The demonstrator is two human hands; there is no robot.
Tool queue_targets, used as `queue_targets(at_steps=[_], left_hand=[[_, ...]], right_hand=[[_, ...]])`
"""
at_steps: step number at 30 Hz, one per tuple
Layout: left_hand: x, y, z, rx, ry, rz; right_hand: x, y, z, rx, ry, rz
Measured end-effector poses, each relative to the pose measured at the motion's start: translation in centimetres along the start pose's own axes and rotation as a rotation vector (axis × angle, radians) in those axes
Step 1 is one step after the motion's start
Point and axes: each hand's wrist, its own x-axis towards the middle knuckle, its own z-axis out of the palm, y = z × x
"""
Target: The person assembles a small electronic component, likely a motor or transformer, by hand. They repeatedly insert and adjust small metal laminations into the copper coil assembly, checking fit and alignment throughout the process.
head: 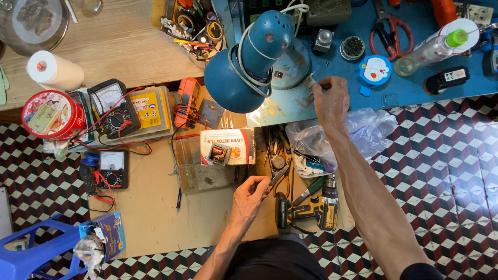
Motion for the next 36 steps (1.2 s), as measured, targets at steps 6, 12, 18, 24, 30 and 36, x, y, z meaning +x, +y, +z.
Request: queue_targets(at_steps=[6,12,18,24,30,36], left_hand=[[-0.2,-0.5,-1.1,0.058,0.013,-0.046],[-0.4,-0.4,-2.1,0.017,-0.014,-0.049],[0.2,1.7,-1.1,-0.094,-0.067,-0.001],[3.7,5.0,1.7,-0.41,-0.061,0.069],[5.6,5.5,2.3,-0.781,-0.195,0.11],[5.8,4.6,1.6,-0.827,-0.168,0.116]], right_hand=[[0.4,-1.0,1.2,-0.151,0.014,-0.126],[0.3,-1.0,0.9,-0.024,0.019,-0.161],[-2.4,-3.0,-1.3,0.074,0.003,-0.223],[-10.8,-8.6,-3.1,0.109,-0.023,-0.333],[-14.9,-11.4,-2.4,0.193,-0.119,-0.24],[-16.1,-11.2,-1.1,0.209,-0.106,-0.286]])
